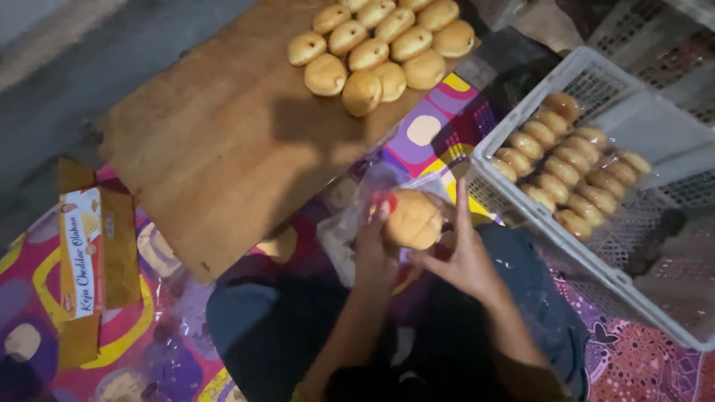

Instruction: The person sits on the floor and repeatedly picks up small round buns from a wooden board. They place each bun into a clear plastic bag and then arrange the packaged buns into a white plastic crate.

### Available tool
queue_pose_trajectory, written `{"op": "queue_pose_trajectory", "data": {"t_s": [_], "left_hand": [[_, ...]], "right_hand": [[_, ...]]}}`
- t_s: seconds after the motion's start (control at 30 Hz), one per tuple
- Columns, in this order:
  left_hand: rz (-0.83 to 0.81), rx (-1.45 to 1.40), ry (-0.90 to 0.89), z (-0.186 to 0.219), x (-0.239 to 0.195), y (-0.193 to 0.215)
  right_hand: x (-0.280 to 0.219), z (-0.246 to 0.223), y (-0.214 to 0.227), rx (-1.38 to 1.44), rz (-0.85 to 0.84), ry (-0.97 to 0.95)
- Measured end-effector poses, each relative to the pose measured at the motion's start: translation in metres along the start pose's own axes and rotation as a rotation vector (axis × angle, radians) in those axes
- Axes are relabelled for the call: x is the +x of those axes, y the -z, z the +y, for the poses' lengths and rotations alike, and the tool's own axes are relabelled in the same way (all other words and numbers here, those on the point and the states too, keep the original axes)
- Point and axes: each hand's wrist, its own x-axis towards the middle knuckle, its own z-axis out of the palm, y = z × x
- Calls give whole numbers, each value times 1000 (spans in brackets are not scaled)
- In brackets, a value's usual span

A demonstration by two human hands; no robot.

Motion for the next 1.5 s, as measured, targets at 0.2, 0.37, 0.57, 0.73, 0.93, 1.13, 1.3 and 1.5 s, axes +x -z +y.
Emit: {"op": "queue_pose_trajectory", "data": {"t_s": [0.2,0.37,0.57,0.73,0.93,1.13,1.3,1.5], "left_hand": [[-99,-248,215,-19,-12,-22],[-369,479,-58,-14,-15,-13],[-640,502,-7,14,-64,-9],[-317,794,-102,20,-90,-20],[-462,1238,-62,21,-109,-39],[-667,1508,35,67,-143,-79],[-574,1540,-91,127,-147,-98],[-1557,1567,-336,53,-104,-99]], "right_hand": [[-8,-27,0,-425,217,-12],[-17,-44,24,-387,429,146],[-21,-42,50,-394,62,220],[-27,-66,58,-313,162,53],[-39,-101,76,-744,-211,567],[-62,-56,122,-846,-132,385],[-79,1,154,-1168,-484,-518],[-122,4,111,-238,-508,39]]}}
